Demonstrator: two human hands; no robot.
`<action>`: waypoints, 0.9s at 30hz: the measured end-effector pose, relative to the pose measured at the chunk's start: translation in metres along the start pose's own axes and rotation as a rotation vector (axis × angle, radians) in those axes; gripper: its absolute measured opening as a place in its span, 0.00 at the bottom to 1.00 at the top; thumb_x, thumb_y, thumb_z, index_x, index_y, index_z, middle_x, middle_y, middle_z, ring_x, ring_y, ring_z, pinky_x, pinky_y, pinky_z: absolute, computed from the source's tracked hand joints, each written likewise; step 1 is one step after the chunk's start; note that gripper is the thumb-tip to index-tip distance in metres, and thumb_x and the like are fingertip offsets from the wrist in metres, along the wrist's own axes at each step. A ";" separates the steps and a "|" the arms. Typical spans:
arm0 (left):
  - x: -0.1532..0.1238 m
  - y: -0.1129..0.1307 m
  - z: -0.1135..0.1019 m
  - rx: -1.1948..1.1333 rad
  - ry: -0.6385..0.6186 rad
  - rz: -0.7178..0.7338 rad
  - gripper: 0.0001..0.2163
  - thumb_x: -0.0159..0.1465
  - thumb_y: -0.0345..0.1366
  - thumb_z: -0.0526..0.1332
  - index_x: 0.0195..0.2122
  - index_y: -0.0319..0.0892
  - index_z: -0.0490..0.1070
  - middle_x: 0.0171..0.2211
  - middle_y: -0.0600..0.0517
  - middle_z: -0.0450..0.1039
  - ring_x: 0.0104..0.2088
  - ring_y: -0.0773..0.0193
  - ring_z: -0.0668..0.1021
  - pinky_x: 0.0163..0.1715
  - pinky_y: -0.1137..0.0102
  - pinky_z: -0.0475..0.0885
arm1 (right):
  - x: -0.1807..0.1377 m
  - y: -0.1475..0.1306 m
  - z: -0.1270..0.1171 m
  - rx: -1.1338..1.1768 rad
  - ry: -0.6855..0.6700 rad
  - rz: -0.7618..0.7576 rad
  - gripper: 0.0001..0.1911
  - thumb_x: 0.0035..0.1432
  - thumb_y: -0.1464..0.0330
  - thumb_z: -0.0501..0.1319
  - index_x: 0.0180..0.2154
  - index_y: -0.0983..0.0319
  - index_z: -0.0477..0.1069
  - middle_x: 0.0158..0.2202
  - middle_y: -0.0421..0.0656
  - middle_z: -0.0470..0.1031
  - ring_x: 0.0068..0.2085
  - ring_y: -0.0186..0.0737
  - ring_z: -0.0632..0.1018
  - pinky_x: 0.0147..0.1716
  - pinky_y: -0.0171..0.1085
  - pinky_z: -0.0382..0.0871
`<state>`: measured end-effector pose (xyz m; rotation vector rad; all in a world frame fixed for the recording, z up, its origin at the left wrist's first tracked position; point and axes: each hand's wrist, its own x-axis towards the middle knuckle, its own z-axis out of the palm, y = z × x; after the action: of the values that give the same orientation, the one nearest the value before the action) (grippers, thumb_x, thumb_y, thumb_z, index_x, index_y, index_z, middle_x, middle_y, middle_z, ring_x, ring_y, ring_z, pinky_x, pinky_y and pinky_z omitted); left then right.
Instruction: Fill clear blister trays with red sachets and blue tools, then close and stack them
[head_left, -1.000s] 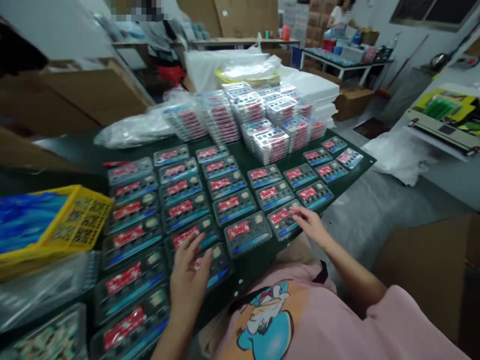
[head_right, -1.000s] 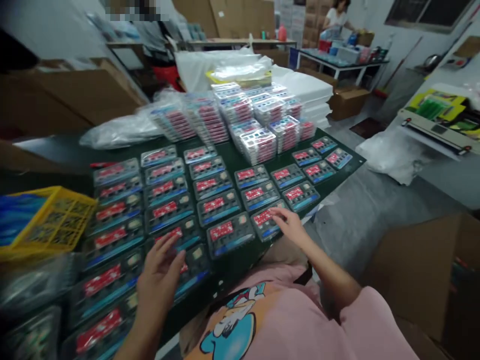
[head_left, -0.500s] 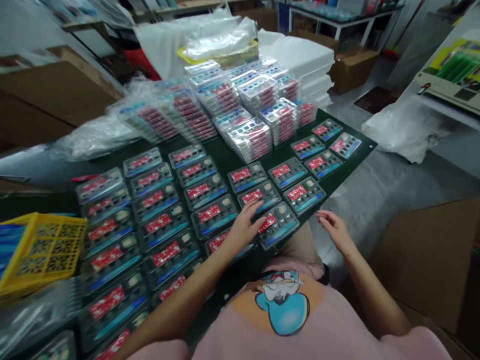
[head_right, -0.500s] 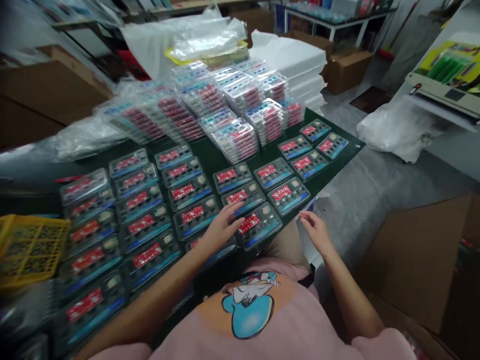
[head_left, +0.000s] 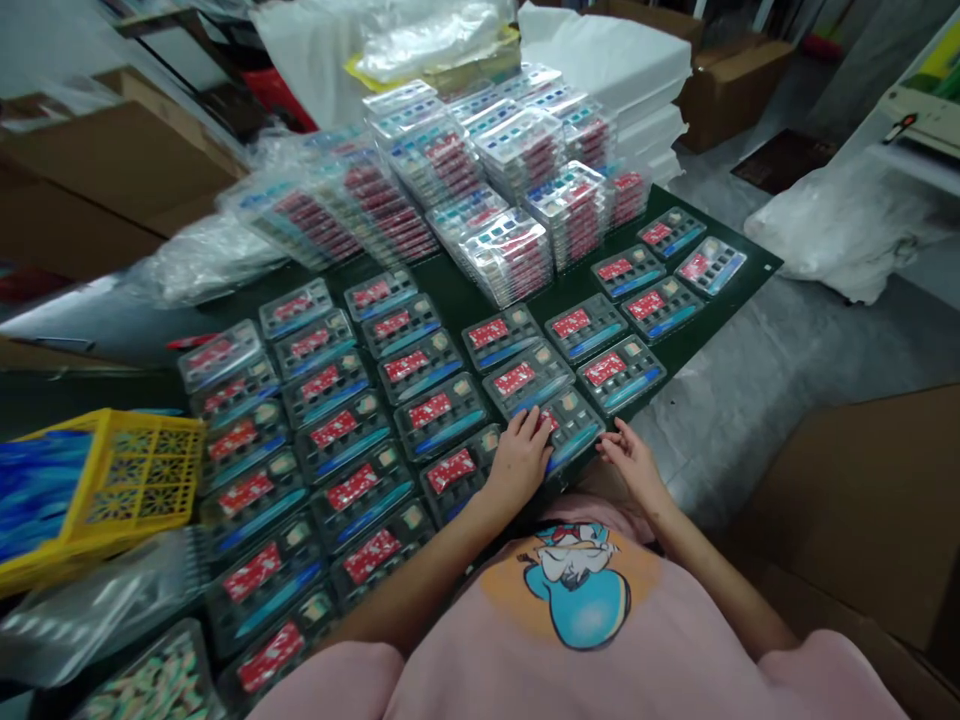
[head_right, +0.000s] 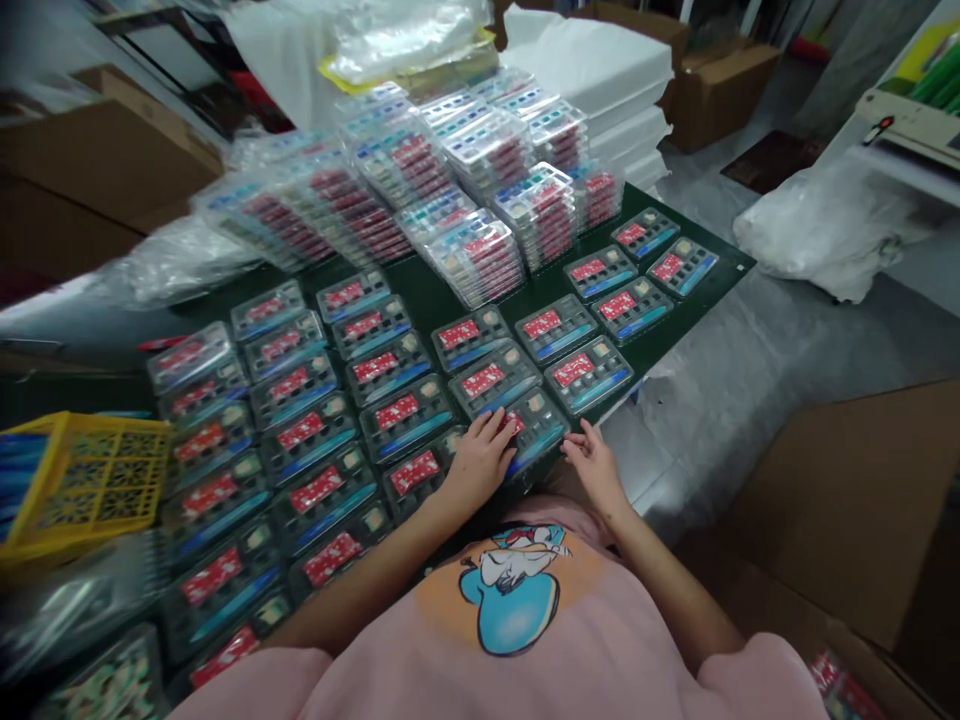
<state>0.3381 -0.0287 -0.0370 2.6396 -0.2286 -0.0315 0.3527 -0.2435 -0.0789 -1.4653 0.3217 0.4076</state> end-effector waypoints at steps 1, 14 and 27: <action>-0.002 0.001 0.001 -0.020 0.003 0.004 0.18 0.63 0.31 0.57 0.54 0.38 0.71 0.61 0.35 0.66 0.63 0.41 0.64 0.59 0.44 0.62 | 0.001 -0.002 0.000 -0.040 -0.007 -0.012 0.38 0.50 0.55 0.65 0.60 0.62 0.63 0.39 0.45 0.77 0.37 0.41 0.79 0.37 0.42 0.75; -0.024 0.018 0.009 -0.087 -0.115 0.092 0.19 0.63 0.34 0.61 0.56 0.40 0.70 0.63 0.38 0.64 0.62 0.41 0.64 0.56 0.46 0.64 | -0.028 0.011 -0.010 -0.153 0.050 -0.061 0.15 0.55 0.55 0.62 0.35 0.58 0.64 0.31 0.39 0.71 0.31 0.37 0.73 0.33 0.37 0.71; 0.034 0.049 0.014 -1.334 0.170 -0.645 0.30 0.62 0.42 0.65 0.64 0.45 0.62 0.62 0.42 0.64 0.58 0.54 0.72 0.60 0.59 0.64 | 0.058 -0.093 -0.074 -0.121 0.175 -0.271 0.19 0.51 0.56 0.65 0.41 0.59 0.70 0.31 0.40 0.74 0.29 0.36 0.72 0.30 0.36 0.68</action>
<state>0.3630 -0.0836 -0.0253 1.2755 0.5380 -0.1211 0.4494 -0.3182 -0.0282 -1.6420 0.2365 0.0816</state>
